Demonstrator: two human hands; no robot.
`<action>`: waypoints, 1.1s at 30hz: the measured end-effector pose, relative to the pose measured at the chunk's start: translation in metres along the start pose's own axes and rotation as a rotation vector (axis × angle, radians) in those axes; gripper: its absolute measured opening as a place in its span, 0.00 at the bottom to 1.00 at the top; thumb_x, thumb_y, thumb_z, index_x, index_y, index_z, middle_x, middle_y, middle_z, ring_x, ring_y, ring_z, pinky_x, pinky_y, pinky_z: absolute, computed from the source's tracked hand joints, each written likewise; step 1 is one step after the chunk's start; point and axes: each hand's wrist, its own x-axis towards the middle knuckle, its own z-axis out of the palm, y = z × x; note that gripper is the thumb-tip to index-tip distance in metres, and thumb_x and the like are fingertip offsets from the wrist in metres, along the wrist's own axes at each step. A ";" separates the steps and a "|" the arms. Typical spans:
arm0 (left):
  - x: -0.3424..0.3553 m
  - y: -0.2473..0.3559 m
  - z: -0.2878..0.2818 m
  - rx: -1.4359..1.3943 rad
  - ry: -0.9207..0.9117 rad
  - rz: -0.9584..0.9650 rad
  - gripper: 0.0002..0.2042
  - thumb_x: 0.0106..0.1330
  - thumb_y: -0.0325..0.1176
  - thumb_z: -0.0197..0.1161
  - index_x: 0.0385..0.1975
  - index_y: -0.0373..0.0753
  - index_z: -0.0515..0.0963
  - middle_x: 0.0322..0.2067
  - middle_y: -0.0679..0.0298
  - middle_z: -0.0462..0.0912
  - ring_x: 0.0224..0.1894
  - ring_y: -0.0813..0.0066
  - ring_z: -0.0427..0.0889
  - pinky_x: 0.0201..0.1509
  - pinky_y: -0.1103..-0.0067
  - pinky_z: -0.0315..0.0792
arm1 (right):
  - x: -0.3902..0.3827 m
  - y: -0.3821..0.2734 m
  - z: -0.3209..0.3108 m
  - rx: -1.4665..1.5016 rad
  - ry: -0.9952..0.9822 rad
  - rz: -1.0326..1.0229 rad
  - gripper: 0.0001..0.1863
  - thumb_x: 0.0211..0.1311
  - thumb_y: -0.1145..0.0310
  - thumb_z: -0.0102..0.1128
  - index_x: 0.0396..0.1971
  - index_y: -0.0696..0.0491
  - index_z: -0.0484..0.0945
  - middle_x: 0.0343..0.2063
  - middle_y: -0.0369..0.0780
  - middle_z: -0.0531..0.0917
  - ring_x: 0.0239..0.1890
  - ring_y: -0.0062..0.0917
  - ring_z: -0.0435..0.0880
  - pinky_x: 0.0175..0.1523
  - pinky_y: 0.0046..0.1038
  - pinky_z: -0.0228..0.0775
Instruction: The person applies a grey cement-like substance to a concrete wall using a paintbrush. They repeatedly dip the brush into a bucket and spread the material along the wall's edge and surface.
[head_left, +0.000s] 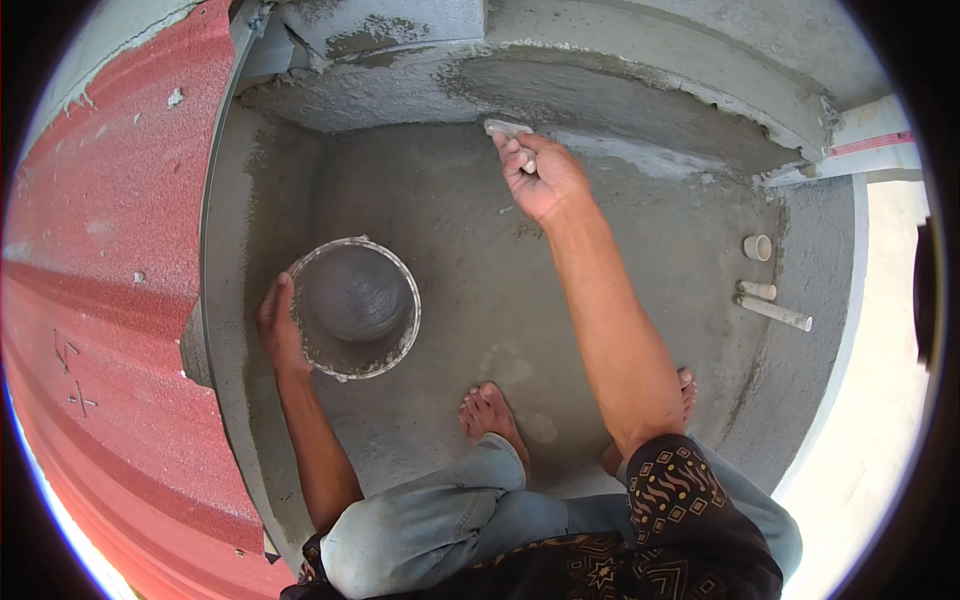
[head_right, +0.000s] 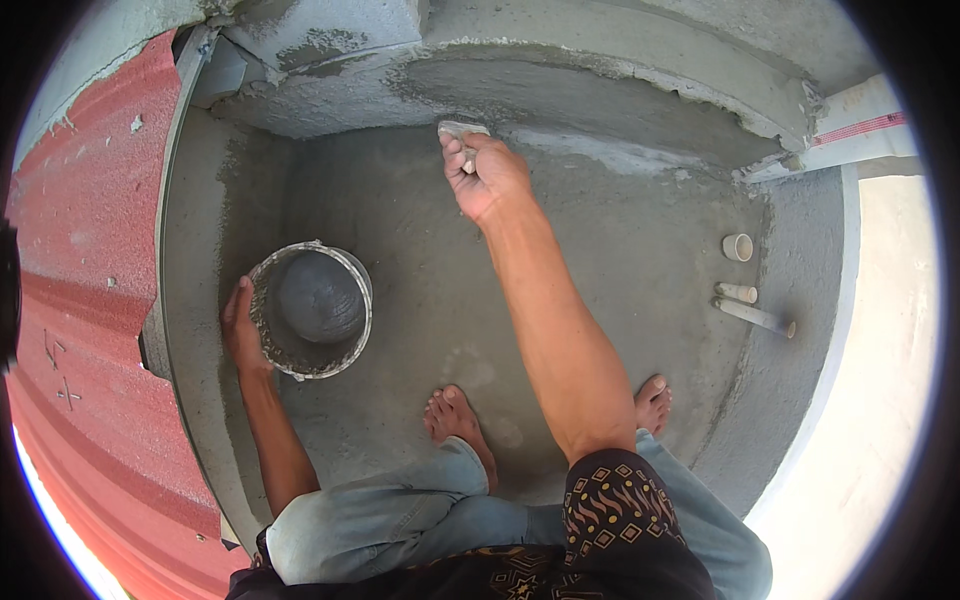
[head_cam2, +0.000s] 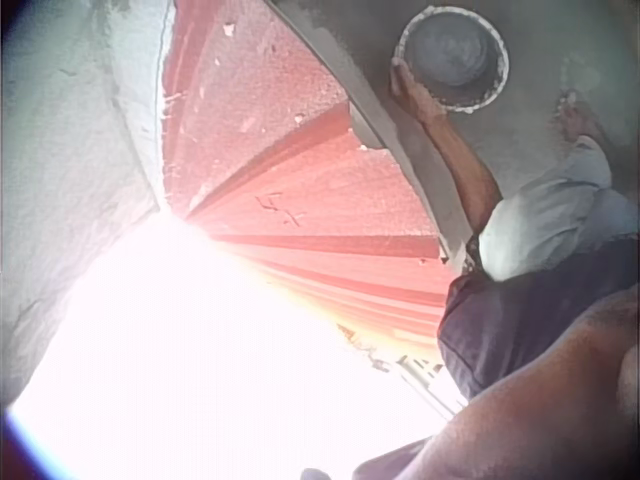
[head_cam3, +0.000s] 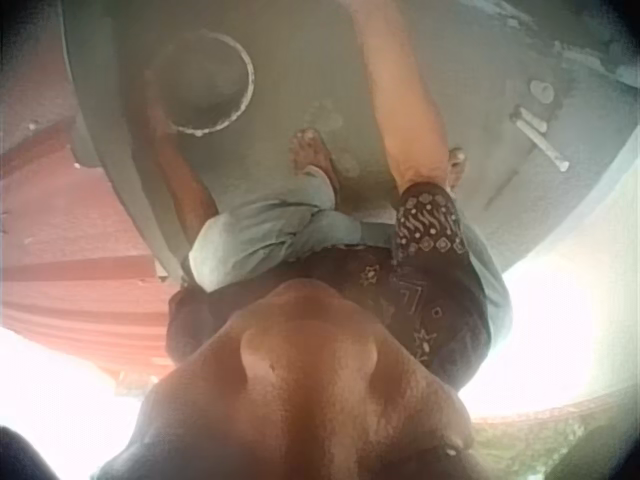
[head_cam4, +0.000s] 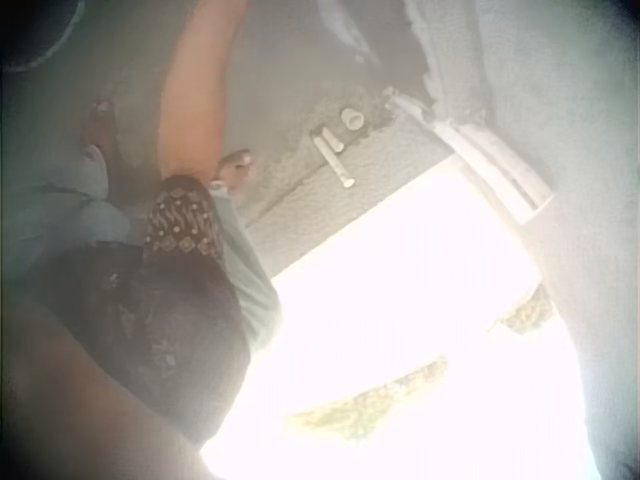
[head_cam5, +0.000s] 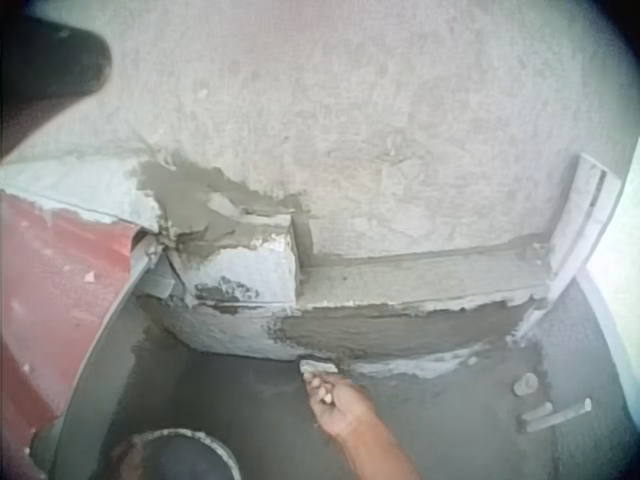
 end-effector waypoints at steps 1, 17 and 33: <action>0.001 -0.002 0.000 -0.014 -0.020 0.006 0.22 0.79 0.46 0.63 0.57 0.30 0.85 0.49 0.59 0.90 0.51 0.73 0.86 0.61 0.76 0.75 | -0.002 -0.004 0.005 0.000 -0.021 -0.004 0.13 0.80 0.80 0.48 0.58 0.67 0.65 0.49 0.57 0.80 0.31 0.23 0.80 0.27 0.18 0.76; -0.001 0.000 0.001 0.007 -0.006 0.044 0.23 0.78 0.46 0.65 0.57 0.29 0.85 0.50 0.58 0.90 0.52 0.72 0.85 0.63 0.76 0.74 | -0.018 -0.026 0.011 0.184 -0.105 -0.011 0.14 0.78 0.82 0.49 0.58 0.69 0.65 0.48 0.61 0.80 0.33 0.27 0.82 0.27 0.20 0.76; 0.016 -0.016 -0.018 0.104 0.072 -0.015 0.27 0.77 0.49 0.64 0.60 0.28 0.84 0.55 0.54 0.88 0.55 0.68 0.86 0.63 0.74 0.75 | -0.080 -0.020 -0.100 -0.393 -0.231 -0.140 0.20 0.72 0.75 0.55 0.63 0.58 0.76 0.49 0.42 0.87 0.35 0.22 0.81 0.32 0.25 0.71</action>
